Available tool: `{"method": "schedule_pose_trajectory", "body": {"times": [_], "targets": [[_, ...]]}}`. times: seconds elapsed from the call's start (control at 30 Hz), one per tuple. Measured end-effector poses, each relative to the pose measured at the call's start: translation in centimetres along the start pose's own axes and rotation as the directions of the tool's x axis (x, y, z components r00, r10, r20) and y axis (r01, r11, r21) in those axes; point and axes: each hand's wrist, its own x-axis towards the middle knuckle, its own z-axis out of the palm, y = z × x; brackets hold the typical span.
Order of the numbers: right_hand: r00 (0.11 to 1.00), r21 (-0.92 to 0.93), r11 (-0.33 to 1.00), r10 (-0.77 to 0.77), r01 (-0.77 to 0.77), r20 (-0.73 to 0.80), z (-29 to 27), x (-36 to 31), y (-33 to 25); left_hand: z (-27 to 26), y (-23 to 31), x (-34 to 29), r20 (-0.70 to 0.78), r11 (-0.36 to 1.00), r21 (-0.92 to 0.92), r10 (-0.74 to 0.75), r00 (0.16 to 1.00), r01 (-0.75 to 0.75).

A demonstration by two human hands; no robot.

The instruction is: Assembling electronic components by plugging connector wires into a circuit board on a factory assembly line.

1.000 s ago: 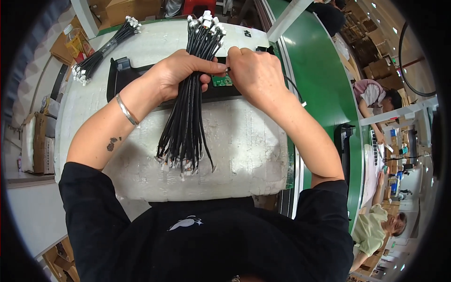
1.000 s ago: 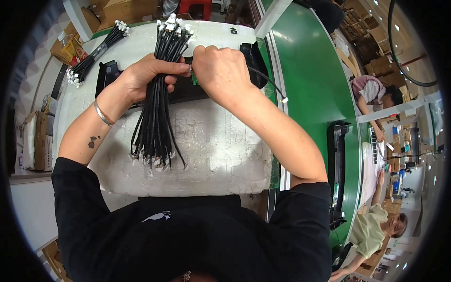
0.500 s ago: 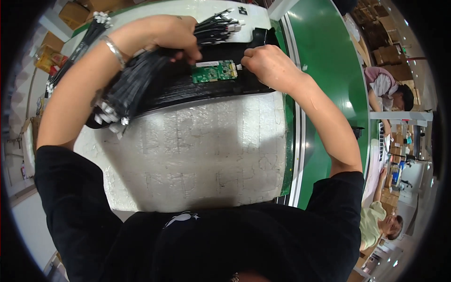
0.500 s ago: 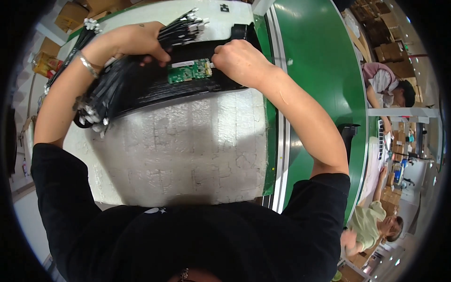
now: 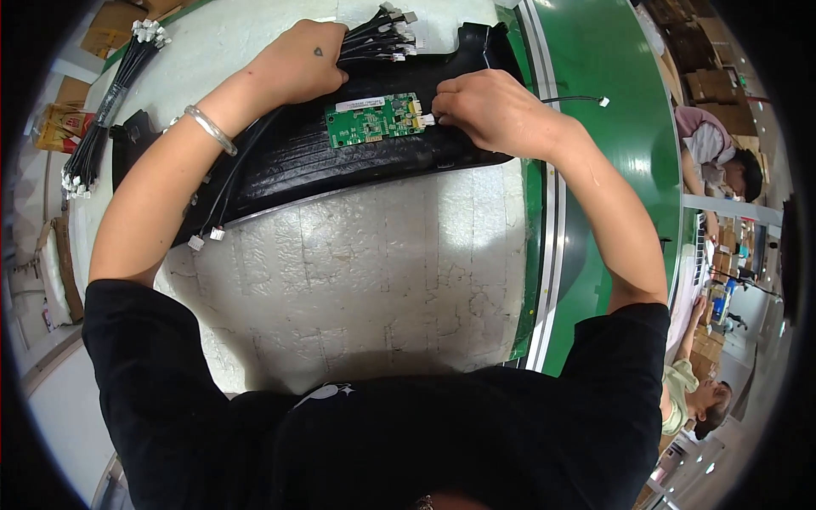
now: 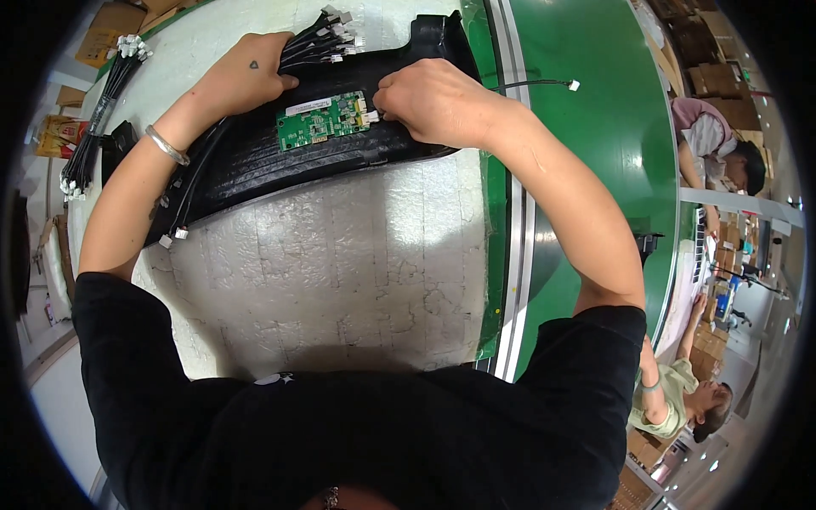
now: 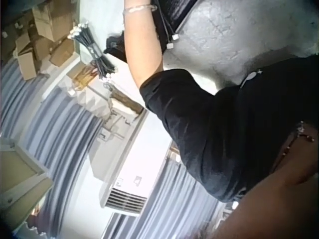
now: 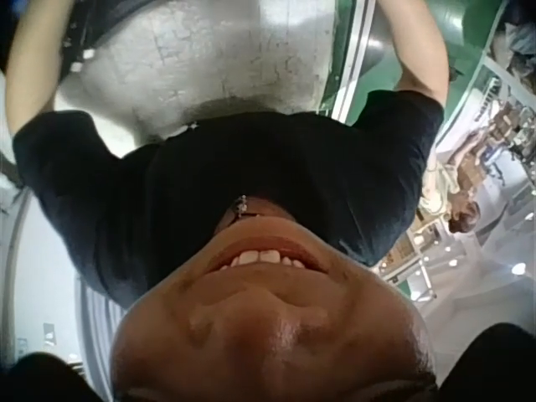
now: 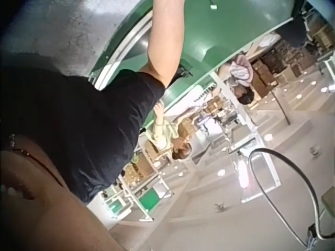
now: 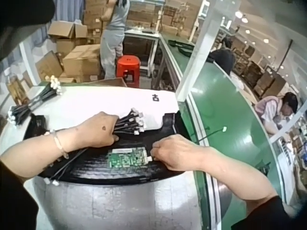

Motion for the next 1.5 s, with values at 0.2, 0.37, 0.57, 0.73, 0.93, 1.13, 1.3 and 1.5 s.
{"method": "schedule_pose_trajectory", "body": {"times": [0.2, 0.37, 0.57, 0.73, 0.93, 1.13, 1.3, 1.5], "targets": [[0.999, 0.144, 0.989, 0.005, -0.010, 0.036, -0.1, -0.1, 0.4, 1.4, 1.4, -1.1, -0.156, 0.989, 0.137, -0.026, 0.987, 0.048], [0.996, 0.250, 0.967, 0.020, -0.041, 0.086, 0.0, 0.2, 0.4, 1.6, 1.6, -1.3, -0.162, 0.983, 0.165, -0.048, 0.986, 0.075], [0.997, 0.002, 0.997, -0.077, 0.077, -0.024, 0.5, 1.3, -0.3, 2.0, 1.3, -0.7, -0.209, 0.987, 0.159, 0.015, 0.978, 0.019], [0.980, 0.088, 0.993, 0.094, -0.079, -0.178, -0.5, -0.1, -1.6, 1.2, 1.6, -0.6, -0.214, 0.986, 0.161, 0.084, 0.973, -0.050], [0.962, -0.035, 0.987, 0.148, -0.160, -0.231, 1.8, -4.7, -7.8, 0.1, -0.3, -1.6, -0.130, 0.991, -0.119, 0.043, 0.991, -0.059], [0.721, -0.049, 0.910, 0.293, -0.413, -0.628, 0.8, -14.5, -12.5, -16.1, 7.5, -7.1, -0.236, 0.393, -0.903, -0.119, 0.964, -0.173], [0.284, 0.138, 0.657, 0.493, -0.741, -0.822, 2.5, -26.0, -13.9, -18.2, 6.2, -11.7, -0.243, -0.223, -0.948, 0.040, 0.969, -0.228], [-0.029, 0.262, 0.262, 0.652, -0.929, -0.757, 5.8, -33.1, -2.0, -6.2, 4.0, -8.7, 0.350, -0.632, -0.720, 0.028, 0.936, 0.288]]}}
